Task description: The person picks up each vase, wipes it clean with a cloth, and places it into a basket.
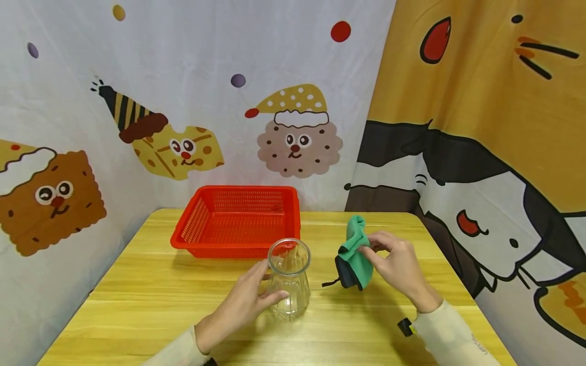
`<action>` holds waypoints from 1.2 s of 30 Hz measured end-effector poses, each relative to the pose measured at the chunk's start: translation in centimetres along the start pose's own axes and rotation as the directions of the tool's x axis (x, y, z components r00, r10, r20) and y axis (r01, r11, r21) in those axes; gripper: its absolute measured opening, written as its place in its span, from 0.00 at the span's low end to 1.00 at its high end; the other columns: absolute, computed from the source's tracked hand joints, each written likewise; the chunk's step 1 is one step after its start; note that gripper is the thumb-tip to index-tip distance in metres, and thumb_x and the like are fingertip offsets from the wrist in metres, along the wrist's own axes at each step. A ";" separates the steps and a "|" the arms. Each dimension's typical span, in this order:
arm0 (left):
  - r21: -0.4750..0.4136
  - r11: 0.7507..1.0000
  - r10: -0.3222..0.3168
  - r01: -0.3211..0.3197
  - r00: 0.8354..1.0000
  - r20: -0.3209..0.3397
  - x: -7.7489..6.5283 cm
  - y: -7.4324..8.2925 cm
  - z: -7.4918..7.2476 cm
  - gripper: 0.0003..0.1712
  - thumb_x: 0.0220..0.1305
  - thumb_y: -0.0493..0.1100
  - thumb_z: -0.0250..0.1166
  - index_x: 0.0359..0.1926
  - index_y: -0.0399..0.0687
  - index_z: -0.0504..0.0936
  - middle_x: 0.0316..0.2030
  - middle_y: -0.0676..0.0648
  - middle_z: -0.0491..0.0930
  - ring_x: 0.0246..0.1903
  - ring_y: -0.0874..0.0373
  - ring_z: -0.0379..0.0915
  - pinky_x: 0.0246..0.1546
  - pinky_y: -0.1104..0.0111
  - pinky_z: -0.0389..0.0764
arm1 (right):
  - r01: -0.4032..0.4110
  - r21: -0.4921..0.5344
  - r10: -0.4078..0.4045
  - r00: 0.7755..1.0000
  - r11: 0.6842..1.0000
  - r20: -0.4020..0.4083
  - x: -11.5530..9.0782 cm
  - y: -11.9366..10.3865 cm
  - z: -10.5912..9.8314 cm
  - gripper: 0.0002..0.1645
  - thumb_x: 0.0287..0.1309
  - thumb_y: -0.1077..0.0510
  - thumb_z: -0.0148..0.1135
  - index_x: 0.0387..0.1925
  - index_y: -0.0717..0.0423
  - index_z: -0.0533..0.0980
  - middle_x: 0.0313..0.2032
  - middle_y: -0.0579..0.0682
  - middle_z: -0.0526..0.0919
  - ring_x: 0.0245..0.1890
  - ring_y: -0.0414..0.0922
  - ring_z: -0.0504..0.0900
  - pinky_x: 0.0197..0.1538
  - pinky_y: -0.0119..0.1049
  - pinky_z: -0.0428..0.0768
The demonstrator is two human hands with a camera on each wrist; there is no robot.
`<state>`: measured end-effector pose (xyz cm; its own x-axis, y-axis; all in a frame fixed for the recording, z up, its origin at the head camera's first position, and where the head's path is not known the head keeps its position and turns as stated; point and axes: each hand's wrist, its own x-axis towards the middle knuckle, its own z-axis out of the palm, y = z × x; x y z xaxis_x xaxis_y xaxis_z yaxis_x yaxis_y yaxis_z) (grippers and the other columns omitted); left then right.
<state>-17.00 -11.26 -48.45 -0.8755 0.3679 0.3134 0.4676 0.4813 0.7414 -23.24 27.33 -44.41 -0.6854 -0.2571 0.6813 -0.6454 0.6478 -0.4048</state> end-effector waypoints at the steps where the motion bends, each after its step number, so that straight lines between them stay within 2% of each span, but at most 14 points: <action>1: 0.000 1.000 0.002 -0.002 1.000 -0.001 0.0 0.0 0.0 0.42 0.76 0.53 0.81 0.83 0.50 0.75 0.74 0.38 0.84 0.67 0.32 0.89 0.63 0.41 0.96 | 0.014 -0.029 -0.014 1.000 0.999 0.004 0.1 0.2 -0.3 0.15 0.59 0.73 0.86 0.43 0.54 0.93 0.36 0.45 0.94 0.34 0.37 0.92 0.41 0.22 0.92; 5: -0.004 1.000 0.010 -0.010 1.000 -0.001 0.0 -0.1 0.0 0.42 0.76 0.52 0.81 0.83 0.49 0.75 0.73 0.38 0.84 0.67 0.33 0.89 0.64 0.42 0.95 | 0.054 -0.115 -0.049 0.998 0.992 0.049 0.5 1.0 -1.3 0.15 0.57 0.73 0.87 0.43 0.58 0.93 0.37 0.47 0.94 0.33 0.40 0.92 0.39 0.24 0.91; 8: -0.008 1.000 0.010 -0.010 1.000 0.000 0.0 -0.1 0.0 0.42 0.76 0.52 0.81 0.83 0.49 0.74 0.73 0.37 0.84 0.67 0.32 0.89 0.63 0.42 0.96 | 0.078 -0.153 -0.064 0.994 0.985 0.093 0.8 1.3 -1.9 0.15 0.57 0.73 0.88 0.45 0.59 0.93 0.38 0.48 0.94 0.33 0.40 0.91 0.37 0.29 0.93; 13: -0.011 1.000 0.007 -0.007 1.000 -0.001 -0.1 -0.1 0.0 0.42 0.77 0.52 0.81 0.83 0.49 0.75 0.73 0.37 0.84 0.67 0.32 0.88 0.62 0.43 0.97 | 0.142 -0.234 -0.100 0.978 0.962 0.184 1.3 1.8 -2.7 0.18 0.57 0.74 0.87 0.48 0.64 0.93 0.39 0.52 0.92 0.32 0.42 0.89 0.32 0.35 0.91; 16: -0.002 1.000 0.009 -0.009 1.000 -0.004 -0.1 -0.1 0.0 0.42 0.77 0.52 0.81 0.83 0.49 0.75 0.73 0.38 0.84 0.67 0.33 0.89 0.62 0.43 0.96 | 0.169 -0.298 -0.089 0.960 0.939 0.266 1.5 2.2 -3.0 0.18 0.59 0.72 0.87 0.51 0.65 0.93 0.40 0.53 0.91 0.32 0.43 0.88 0.31 0.32 0.88; 20: 0.009 1.000 0.014 -0.014 1.000 -0.003 0.0 -0.1 0.0 0.42 0.77 0.53 0.81 0.83 0.50 0.75 0.74 0.39 0.84 0.68 0.34 0.89 0.64 0.42 0.96 | 0.186 -0.378 -0.032 0.925 0.907 0.378 1.7 2.6 -2.9 0.15 0.65 0.69 0.85 0.52 0.62 0.93 0.40 0.51 0.86 0.32 0.43 0.87 0.30 0.32 0.87; 25: 0.015 1.000 0.015 -0.015 1.000 -0.001 0.0 -0.1 0.0 0.42 0.77 0.53 0.80 0.84 0.50 0.74 0.74 0.40 0.84 0.68 0.35 0.88 0.65 0.42 0.95 | 0.205 -0.444 0.023 0.890 0.872 0.456 1.7 3.4 -2.0 0.13 0.68 0.67 0.84 0.51 0.57 0.94 0.40 0.50 0.84 0.35 0.46 0.88 0.31 0.33 0.89; 29: 0.015 1.000 0.011 -0.011 1.000 -0.003 0.0 -0.1 0.0 0.42 0.77 0.53 0.81 0.84 0.50 0.75 0.74 0.40 0.84 0.68 0.34 0.88 0.63 0.42 0.96 | 0.218 -0.432 0.017 0.878 0.875 0.478 1.4 4.3 -0.8 0.13 0.66 0.67 0.85 0.50 0.55 0.94 0.39 0.49 0.84 0.35 0.46 0.88 0.32 0.34 0.90; 36: 0.032 0.999 0.013 -0.013 1.000 -0.007 0.0 0.0 0.0 0.41 0.77 0.54 0.81 0.83 0.51 0.76 0.73 0.41 0.85 0.67 0.35 0.89 0.64 0.40 0.96 | 0.186 -0.350 0.019 0.861 0.918 0.509 0.2 5.5 1.0 0.16 0.69 0.69 0.82 0.55 0.56 0.93 0.41 0.49 0.87 0.38 0.47 0.90 0.36 0.35 0.93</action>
<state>-16.98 -11.29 -48.47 -0.8702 0.3686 0.3269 0.4823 0.5018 0.7180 -27.28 30.15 -47.13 -0.7739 -0.5738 0.2682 -0.6023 0.7976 -0.0316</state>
